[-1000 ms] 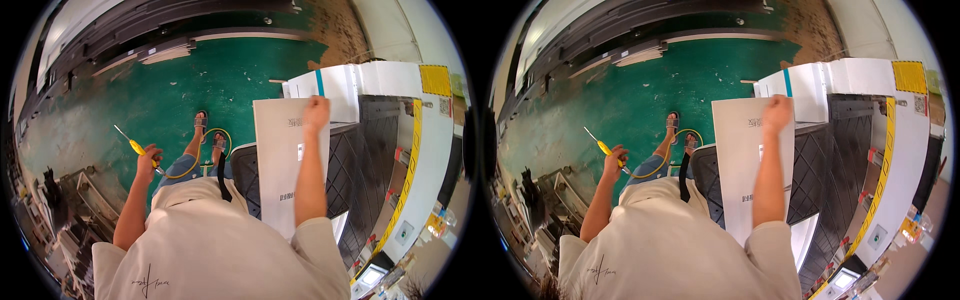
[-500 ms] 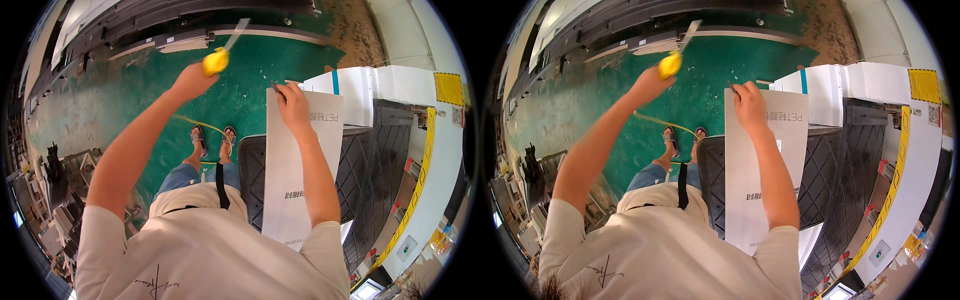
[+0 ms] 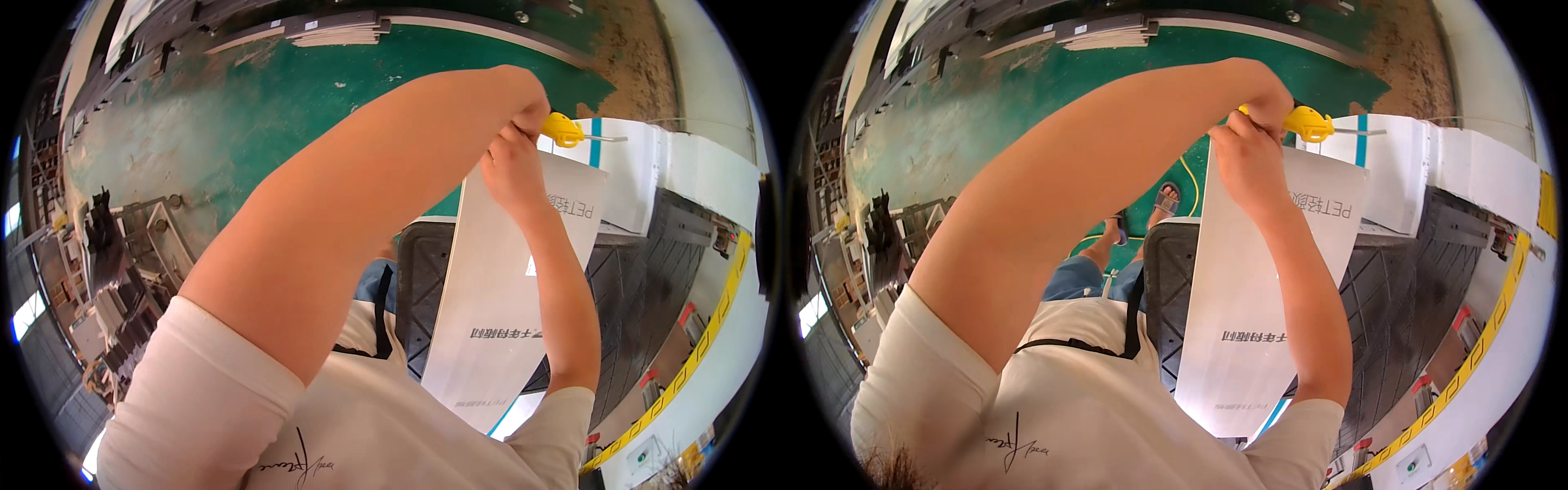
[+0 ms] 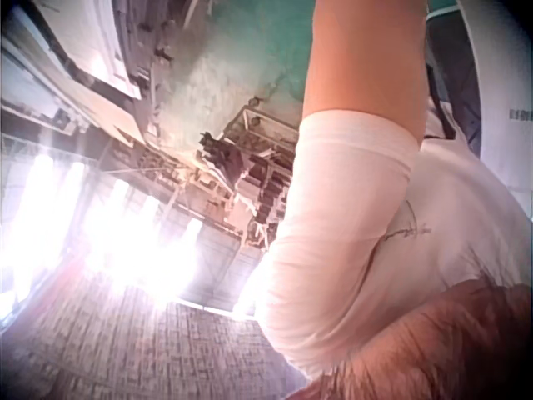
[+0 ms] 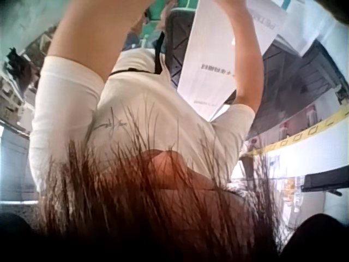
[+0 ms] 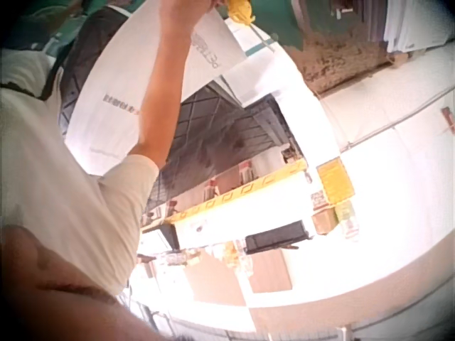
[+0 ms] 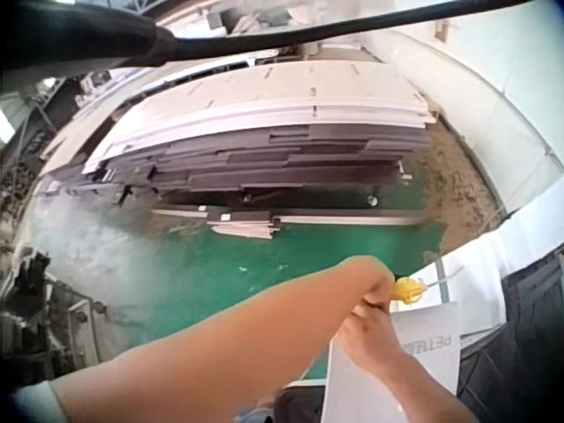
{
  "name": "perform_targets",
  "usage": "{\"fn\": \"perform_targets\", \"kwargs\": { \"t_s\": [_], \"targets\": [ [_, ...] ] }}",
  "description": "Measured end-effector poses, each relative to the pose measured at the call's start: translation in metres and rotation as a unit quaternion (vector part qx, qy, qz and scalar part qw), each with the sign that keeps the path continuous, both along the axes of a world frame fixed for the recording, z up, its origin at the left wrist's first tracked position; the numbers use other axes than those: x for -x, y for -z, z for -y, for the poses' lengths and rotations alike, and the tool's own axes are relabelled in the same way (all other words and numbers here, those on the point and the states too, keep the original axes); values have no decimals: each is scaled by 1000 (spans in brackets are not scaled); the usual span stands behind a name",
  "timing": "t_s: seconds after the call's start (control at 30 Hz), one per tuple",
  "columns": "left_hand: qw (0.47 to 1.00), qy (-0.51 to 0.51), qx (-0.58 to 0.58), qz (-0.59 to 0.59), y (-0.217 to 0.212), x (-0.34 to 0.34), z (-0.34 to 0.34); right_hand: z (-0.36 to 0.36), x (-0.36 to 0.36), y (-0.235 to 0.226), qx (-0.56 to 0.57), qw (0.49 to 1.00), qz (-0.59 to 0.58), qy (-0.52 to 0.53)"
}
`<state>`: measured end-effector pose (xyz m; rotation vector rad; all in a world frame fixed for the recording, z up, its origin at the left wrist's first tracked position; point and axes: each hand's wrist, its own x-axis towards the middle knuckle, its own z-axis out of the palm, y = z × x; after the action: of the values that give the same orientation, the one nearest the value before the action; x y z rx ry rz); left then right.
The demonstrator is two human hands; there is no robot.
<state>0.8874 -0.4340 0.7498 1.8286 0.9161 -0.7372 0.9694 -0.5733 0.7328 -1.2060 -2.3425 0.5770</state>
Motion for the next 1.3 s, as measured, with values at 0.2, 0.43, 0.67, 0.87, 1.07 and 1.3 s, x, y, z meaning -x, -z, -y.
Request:
{"fn": "perform_targets", "kwargs": {
  "t_s": [0.2,0.43,0.67,0.87,1.07,1.3],
  "targets": [
    [997,1,47,-69,-2,-13,-7,-15,5,-3,13,996,-69,-63],
    [990,70,113,-45,9,-13,-13,4,-12,6,9,979,-44,-197],
    [991,110,73,-11,10,-19,-8,113,-38,-12,89,949,-68,-294],
    [995,62,51,-56,0,6,-3,7,-15,-5,30,988,-71,-137],
    [994,91,39,-41,8,-7,-4,-15,-5,4,-19,996,-55,-71],
    [995,82,41,-37,5,3,11,-22,1,12,-38,989,-52,-130]
  ]
}}
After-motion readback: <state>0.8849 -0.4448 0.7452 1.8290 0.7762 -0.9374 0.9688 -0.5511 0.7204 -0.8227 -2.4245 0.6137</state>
